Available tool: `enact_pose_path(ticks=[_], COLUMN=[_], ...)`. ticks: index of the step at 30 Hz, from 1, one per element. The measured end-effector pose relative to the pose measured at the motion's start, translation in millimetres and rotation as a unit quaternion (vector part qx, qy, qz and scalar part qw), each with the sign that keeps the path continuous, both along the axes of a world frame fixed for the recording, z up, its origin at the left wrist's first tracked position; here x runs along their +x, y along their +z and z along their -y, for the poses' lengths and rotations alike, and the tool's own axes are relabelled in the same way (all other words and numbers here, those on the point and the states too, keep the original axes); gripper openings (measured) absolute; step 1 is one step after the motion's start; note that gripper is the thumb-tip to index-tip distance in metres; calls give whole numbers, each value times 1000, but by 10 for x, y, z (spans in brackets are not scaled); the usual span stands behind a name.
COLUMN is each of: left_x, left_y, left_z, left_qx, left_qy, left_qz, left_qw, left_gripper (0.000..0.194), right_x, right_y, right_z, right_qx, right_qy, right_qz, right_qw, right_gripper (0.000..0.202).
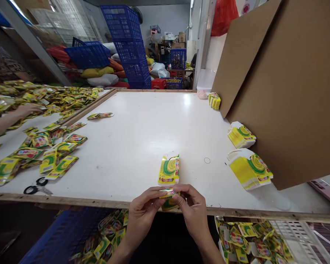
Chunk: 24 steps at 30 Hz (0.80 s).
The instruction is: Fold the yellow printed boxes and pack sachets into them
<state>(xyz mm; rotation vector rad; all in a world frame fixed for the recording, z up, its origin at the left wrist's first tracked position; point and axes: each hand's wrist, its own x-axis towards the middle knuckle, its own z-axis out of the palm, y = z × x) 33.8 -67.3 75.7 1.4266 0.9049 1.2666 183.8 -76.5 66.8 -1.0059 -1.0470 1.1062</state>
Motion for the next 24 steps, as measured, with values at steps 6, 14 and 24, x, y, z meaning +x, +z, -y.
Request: enact_pose_path(ticks=[6,14,24], left_x=[34,-154,-84], left_y=[-46,-408,-403], left_z=[-54,-568,-460], left_qx=[85,185,237], left_qy=[-50,25,-33], left_qz=[-104,-326,-374], left_qw=[990,927,896], left_gripper=[28,28,32], right_x=[551,1637,44], right_y=[58,-136,-464], right_z=[282,707,-469], right_qx=[-10,-102,-92], right_qy=[-21,-95,-171], right_qz=[163,469,178], right_qw=[986,872,965], right_gripper=[11,33,42])
